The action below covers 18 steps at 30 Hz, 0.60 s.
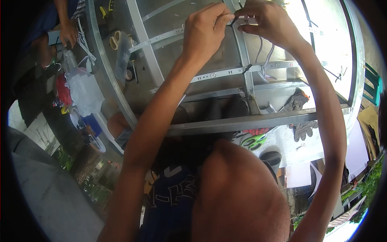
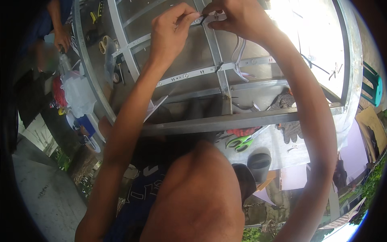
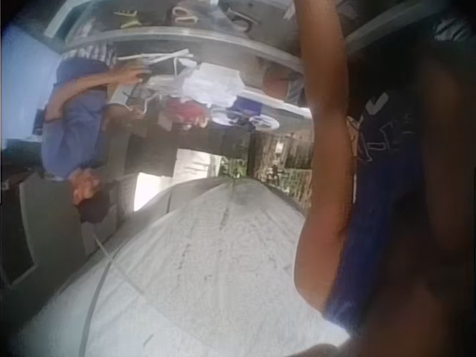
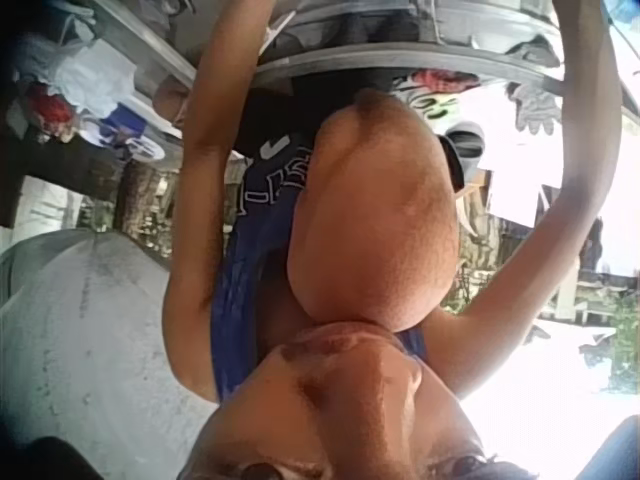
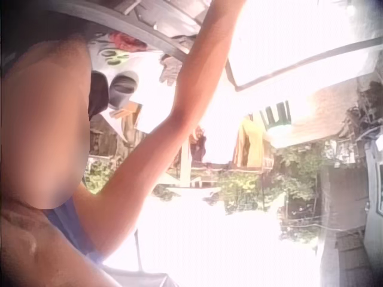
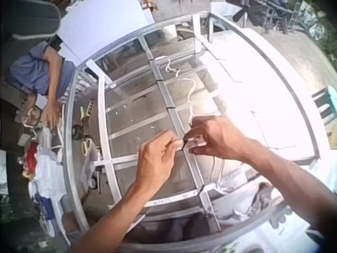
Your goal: Assembling and wiring LED strips inside a metal frame for a light fixture.
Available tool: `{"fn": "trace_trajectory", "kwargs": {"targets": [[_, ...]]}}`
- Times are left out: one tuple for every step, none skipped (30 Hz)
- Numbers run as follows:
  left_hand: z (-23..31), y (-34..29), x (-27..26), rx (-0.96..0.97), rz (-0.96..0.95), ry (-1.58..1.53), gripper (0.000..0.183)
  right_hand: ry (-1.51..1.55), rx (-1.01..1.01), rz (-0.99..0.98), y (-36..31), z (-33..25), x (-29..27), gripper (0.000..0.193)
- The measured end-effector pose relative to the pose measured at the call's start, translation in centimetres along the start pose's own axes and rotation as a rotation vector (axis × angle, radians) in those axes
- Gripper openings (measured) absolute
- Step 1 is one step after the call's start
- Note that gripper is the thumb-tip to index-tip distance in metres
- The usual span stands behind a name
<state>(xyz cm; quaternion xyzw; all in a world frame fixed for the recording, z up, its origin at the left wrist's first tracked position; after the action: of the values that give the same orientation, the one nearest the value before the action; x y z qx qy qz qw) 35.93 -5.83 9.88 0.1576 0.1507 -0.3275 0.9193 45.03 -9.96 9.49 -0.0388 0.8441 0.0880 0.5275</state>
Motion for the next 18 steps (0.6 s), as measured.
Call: {"fn": "trace_trajectory", "kwargs": {"targets": [[0.4, 0.0, 0.2, 0.047, -0.027, 0.027, 0.013, -0.003, -0.003, 0.001, 0.0, -0.2, -0.1, 0.022], [0.4, 0.1, 0.2, 0.050, -0.024, 0.027, 0.013, -0.029, 0.016, 0.010, 0.0, -0.1, -0.2, 0.023], [0.4, 0.1, 0.2, 0.045, -0.026, 0.036, 0.013, -0.054, 0.036, 0.018, 0.0, 0.0, -0.4, 0.025], [0.4, 0.1, 0.3, 0.040, -0.028, 0.045, 0.012, -0.057, 0.034, 0.018, 0.0, -0.1, -0.5, 0.025], [0.5, 0.0, 0.2, 0.042, -0.026, 0.044, 0.012, -0.106, 0.031, -0.013, 0.1, -0.2, -0.3, 0.024], [0.4, 0.0, 0.2, 0.021, -0.031, 0.044, 0.011, -0.154, 0.028, -0.044, 0.2, -0.2, 0.0, 0.024], [0.3, 0.0, 0.2, 0.001, -0.036, 0.044, 0.010, -0.155, 0.028, -0.044, 0.3, -0.1, 0.1, 0.024], [0.4, 0.0, 0.1, 0.002, -0.035, 0.043, 0.010, -0.183, -0.017, -0.007, 0.3, -0.6, -0.1, 0.023], [-0.1, 0.0, 0.1, -0.058, -0.047, 0.026, 0.010, -0.213, -0.063, 0.031, 0.3, -1.1, -0.3, 0.023], [-0.7, 0.0, 0.2, -0.118, -0.059, 0.009, 0.009, -0.216, -0.063, 0.031, 0.3, -1.2, -0.4, 0.023], [-0.6, 0.0, 0.3, -0.116, -0.058, 0.006, 0.009, -0.213, -0.028, -0.003, 0.2, -0.9, -0.3, 0.023], [-0.9, 0.0, 0.4, -0.125, -0.065, 0.010, 0.008, -0.210, 0.007, -0.036, 0.2, -0.6, -0.1, 0.022], [-1.1, 0.1, 0.5, -0.133, -0.072, 0.012, 0.008, -0.215, 0.008, -0.039, 0.1, -0.3, -0.3, 0.022], [-1.8, -0.1, 0.6, -0.131, -0.072, 0.006, 0.008, -0.133, 0.016, -0.043, -0.2, 0.2, -0.6, 0.022], [-2.5, -0.2, 1.0, -0.088, -0.070, 0.004, 0.011, -0.058, 0.032, -0.050, -0.7, 1.0, -1.1, 0.021], [-2.6, -0.5, 0.6, -0.057, -0.061, 0.020, 0.016, -0.019, 0.009, -0.087, -0.9, 1.1, -2.1, 0.022], [-3.2, -0.8, 0.2, -0.064, -0.058, 0.021, 0.016, -0.055, 0.118, -0.102, -1.6, 2.7, -2.8, 0.022], [-2.9, -0.8, -0.1, -0.039, -0.059, 0.050, 0.017, -0.068, 0.171, -0.077, -2.4, 4.0, -4.3, 0.021]]}}
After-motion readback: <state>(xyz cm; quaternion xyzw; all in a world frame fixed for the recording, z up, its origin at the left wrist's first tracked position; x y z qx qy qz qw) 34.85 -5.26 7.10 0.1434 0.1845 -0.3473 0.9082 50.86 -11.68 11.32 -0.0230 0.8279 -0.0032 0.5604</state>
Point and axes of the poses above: each hand's wrist, its own y-axis towards the middle knuckle, its own x-axis out of the palm, z = x × y, the point moved 10 cm from there along y, towards the middle knuckle, and after that the axes turned 11 degrees about -y, right-handed, at the moved point
